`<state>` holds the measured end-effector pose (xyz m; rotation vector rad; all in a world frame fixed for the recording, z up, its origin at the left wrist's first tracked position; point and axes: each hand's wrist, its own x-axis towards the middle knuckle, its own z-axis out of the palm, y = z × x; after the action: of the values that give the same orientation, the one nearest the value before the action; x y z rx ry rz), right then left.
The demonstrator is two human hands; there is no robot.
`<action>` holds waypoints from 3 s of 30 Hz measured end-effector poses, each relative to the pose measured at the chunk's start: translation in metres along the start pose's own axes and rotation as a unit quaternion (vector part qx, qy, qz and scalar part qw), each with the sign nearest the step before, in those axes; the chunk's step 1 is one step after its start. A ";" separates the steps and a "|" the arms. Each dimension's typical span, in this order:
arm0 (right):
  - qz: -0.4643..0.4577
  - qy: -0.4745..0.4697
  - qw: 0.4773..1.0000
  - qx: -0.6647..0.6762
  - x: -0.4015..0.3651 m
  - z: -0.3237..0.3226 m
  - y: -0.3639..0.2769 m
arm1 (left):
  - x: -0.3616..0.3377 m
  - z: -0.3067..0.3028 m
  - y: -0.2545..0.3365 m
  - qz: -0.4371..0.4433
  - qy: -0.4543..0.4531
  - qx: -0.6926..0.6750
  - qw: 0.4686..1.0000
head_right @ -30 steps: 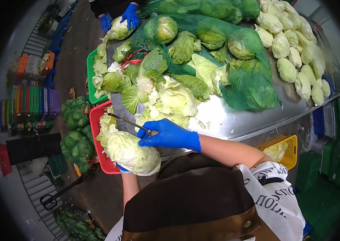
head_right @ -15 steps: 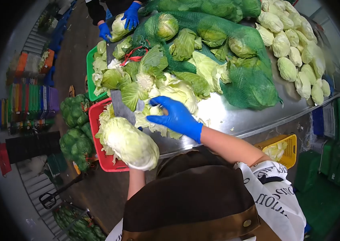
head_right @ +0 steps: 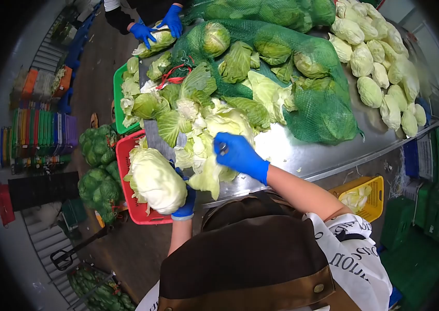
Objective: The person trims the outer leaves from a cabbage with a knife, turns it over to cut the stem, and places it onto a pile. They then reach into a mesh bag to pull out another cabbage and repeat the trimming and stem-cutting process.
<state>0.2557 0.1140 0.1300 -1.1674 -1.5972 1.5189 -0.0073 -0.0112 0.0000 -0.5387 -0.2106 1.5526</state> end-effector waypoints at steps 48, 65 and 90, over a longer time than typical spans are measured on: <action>0.314 -0.049 0.919 0.232 -0.017 0.026 0.048 | -0.009 0.077 -0.065 0.078 0.090 0.682 0.722; 0.017 -0.099 0.942 -0.322 -0.041 0.059 0.086 | 0.019 -0.013 -0.055 0.223 0.286 0.626 0.690; -0.018 -0.028 0.899 -0.437 -0.040 0.060 0.101 | 0.025 -0.018 -0.058 0.236 0.313 0.630 0.670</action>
<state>0.2355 0.0466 0.0281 -1.5241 -2.4295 0.7752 0.0531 0.0134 0.0060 0.0665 1.5702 1.4844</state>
